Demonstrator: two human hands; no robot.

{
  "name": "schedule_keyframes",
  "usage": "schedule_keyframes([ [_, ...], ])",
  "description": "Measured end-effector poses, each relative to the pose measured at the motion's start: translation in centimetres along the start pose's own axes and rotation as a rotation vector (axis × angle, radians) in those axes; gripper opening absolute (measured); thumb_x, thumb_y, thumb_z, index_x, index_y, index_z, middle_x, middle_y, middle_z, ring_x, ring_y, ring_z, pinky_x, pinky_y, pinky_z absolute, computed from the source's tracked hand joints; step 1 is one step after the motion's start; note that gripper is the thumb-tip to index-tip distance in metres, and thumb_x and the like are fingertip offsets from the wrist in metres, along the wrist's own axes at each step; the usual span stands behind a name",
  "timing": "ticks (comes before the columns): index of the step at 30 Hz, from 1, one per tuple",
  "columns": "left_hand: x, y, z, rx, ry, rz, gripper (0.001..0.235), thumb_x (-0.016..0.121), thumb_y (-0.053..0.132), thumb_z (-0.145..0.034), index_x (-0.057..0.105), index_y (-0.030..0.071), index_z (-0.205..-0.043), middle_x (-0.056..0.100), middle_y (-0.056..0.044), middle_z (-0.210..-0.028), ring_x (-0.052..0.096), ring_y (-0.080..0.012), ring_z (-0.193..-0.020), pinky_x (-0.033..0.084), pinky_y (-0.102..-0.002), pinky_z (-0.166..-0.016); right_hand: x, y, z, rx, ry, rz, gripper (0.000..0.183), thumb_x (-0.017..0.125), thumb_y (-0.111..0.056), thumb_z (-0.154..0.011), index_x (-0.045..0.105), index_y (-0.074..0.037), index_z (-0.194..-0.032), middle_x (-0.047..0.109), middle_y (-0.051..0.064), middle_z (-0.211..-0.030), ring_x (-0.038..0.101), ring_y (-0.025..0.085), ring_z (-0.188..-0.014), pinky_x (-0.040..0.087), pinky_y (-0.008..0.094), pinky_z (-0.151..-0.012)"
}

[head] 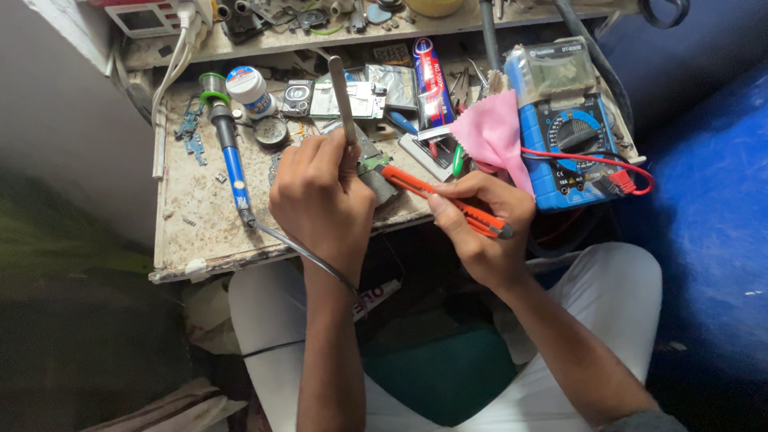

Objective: The person uses a metal file and an orange utility knife to scrape and clean a small electronic component held in a vise. The work is performed on a cluttered bench with tools and a multimeter visible.

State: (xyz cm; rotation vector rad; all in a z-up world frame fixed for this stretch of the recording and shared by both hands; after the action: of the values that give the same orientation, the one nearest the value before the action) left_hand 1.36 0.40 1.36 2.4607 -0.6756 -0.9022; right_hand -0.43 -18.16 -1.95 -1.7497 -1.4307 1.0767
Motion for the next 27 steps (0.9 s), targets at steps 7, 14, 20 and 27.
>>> schedule_keyframes([
  [7,0.03,-0.02,-0.05,-0.004,-0.007,-0.007,0.009,0.073,0.007,-0.090,0.073,0.007,-0.099,0.068,-0.007,-0.088,0.064,-0.0304,-0.085,0.049,-0.044,-0.073,-0.06,-0.09,-0.10,-0.039,-0.003,0.012,0.006,0.071,-0.001,-0.096,0.070,0.005,-0.099,0.068,0.005,-0.082,0.064,0.007,-0.070,0.050,0.021,-0.065],
  [14,-0.02,0.07,-0.07,-0.011,-0.003,-0.004,0.009,0.074,0.007,-0.090,0.073,0.007,-0.099,0.068,-0.007,-0.088,0.063,-0.0303,-0.084,0.048,-0.043,-0.072,-0.07,-0.11,0.00,-0.026,-0.020,0.007,0.006,0.071,0.000,-0.094,0.070,0.005,-0.098,0.068,0.006,-0.082,0.063,0.008,-0.070,0.049,0.021,-0.064],
  [20,-0.21,0.28,-0.20,-0.019,-0.003,0.008,0.008,0.073,0.007,-0.091,0.072,0.006,-0.099,0.069,-0.007,-0.089,0.064,-0.0301,-0.085,0.049,-0.043,-0.071,0.05,-0.16,0.02,-0.040,-0.014,0.016,0.005,0.071,0.001,-0.096,0.070,0.005,-0.099,0.067,0.005,-0.083,0.061,0.008,-0.070,0.048,0.022,-0.064],
  [27,-0.18,0.10,-0.03,-0.018,-0.019,0.014,0.010,0.073,0.006,-0.091,0.072,0.006,-0.101,0.069,-0.008,-0.090,0.064,-0.0304,-0.087,0.049,-0.043,-0.074,-0.06,0.33,0.35,-0.009,0.011,-0.049,0.005,0.069,0.001,-0.097,0.069,0.004,-0.100,0.067,0.005,-0.083,0.062,0.008,-0.070,0.049,0.022,-0.063],
])
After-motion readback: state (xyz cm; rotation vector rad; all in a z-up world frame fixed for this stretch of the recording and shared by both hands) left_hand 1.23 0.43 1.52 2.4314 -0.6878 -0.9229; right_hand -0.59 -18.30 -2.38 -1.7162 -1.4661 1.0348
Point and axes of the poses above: each hand's wrist, its own z-axis away from the middle knuckle, its own x-axis out of the palm, y = z × x, the point moved 2 cm from there along -z, towards the middle knuckle
